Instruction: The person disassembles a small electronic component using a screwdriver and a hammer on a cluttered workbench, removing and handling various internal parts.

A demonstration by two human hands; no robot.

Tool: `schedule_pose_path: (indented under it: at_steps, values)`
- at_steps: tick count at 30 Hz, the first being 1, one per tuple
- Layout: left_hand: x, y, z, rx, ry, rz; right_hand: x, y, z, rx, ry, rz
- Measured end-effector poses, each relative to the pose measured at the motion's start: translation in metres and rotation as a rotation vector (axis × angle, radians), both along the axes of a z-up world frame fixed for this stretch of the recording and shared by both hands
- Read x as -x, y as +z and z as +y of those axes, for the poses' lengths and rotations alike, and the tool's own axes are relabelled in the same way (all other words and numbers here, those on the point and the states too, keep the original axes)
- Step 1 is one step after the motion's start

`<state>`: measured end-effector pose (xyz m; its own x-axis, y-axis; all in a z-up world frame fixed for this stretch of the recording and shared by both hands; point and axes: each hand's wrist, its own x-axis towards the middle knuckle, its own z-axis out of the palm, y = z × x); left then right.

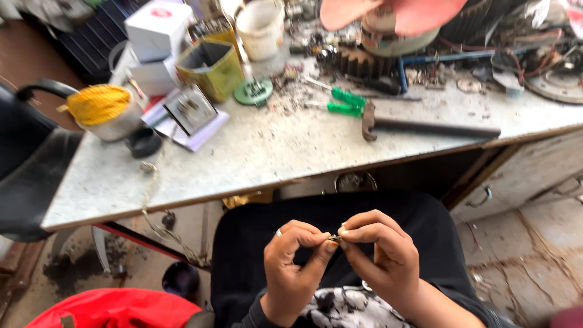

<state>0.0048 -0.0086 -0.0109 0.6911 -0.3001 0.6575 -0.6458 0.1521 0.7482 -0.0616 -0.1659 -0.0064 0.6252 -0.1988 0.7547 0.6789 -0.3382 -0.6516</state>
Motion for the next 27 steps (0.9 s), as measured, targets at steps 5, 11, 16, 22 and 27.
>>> schedule_pose_path:
  at_steps: [5,11,16,22,27]
  values:
    - [-0.008,0.001,-0.001,0.006,-0.025,0.004,-0.003,0.008,-0.011,0.183,-0.12,0.085]
    - [-0.01,-0.002,0.001,-0.072,-0.129,0.011,-0.009,0.013,-0.014,0.198,-0.198,0.127]
    - [-0.011,-0.004,0.004,-0.058,-0.049,-0.023,-0.013,0.014,-0.015,0.2,-0.133,0.192]
    - [-0.012,-0.006,0.01,-0.119,0.02,-0.027,-0.021,0.006,-0.012,0.145,0.029,0.314]
    - [-0.011,-0.01,0.017,-0.129,0.038,0.063,-0.031,-0.003,-0.014,-0.024,0.311,0.49]
